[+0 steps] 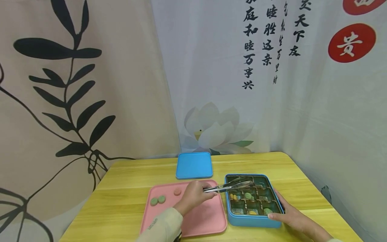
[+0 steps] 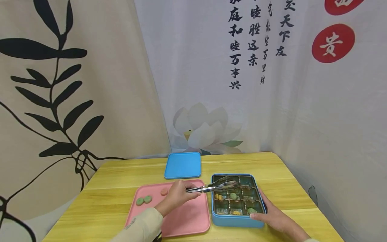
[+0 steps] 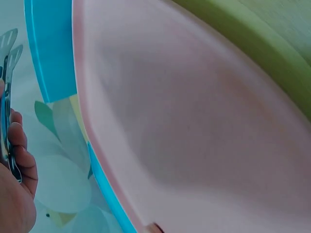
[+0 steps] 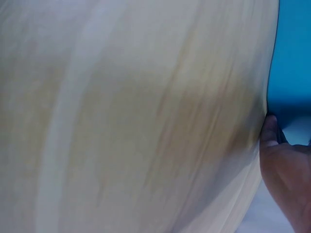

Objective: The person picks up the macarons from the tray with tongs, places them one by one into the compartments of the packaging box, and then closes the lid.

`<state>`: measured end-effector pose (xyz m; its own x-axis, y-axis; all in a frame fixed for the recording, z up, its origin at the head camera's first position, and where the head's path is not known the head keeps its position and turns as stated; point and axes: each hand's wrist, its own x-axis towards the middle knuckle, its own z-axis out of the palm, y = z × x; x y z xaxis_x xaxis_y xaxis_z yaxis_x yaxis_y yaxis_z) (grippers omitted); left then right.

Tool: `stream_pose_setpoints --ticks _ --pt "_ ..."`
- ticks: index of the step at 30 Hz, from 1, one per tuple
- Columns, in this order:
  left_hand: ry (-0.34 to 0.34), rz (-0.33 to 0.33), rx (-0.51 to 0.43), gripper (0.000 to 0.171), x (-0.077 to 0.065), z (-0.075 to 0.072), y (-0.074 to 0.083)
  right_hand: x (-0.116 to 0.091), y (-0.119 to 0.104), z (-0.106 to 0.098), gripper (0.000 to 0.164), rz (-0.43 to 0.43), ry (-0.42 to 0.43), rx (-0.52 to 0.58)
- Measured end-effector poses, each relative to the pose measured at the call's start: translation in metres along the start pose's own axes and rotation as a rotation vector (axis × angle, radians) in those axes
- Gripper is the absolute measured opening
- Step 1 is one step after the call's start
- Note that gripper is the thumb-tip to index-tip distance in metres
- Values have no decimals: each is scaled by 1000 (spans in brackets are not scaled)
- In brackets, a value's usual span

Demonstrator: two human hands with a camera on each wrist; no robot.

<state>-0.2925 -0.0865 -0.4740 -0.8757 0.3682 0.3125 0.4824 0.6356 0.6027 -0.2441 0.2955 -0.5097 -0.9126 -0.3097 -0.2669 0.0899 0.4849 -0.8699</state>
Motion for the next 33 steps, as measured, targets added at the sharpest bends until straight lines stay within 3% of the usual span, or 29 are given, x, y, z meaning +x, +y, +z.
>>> stream_pose_setpoints --ticks 9,17,22,29,33 --pt "53 -27 12 19 -7 -22 -13 0 1 1 101 -9 4 6" --pt "107 -77 0 25 -25 -57 -39 -1 0 1 101 -5 -2 -9" --pt "111 -189 -34 21 -39 -79 -55 -1 2 0 102 -8 -7 -10" --pt "126 -338 -101 28 -68 -106 -79 -1 2 1 103 -20 -2 -3" --pt "158 -378 -37 34 -86 -119 -96 -1 1 2 103 -27 2 -1"
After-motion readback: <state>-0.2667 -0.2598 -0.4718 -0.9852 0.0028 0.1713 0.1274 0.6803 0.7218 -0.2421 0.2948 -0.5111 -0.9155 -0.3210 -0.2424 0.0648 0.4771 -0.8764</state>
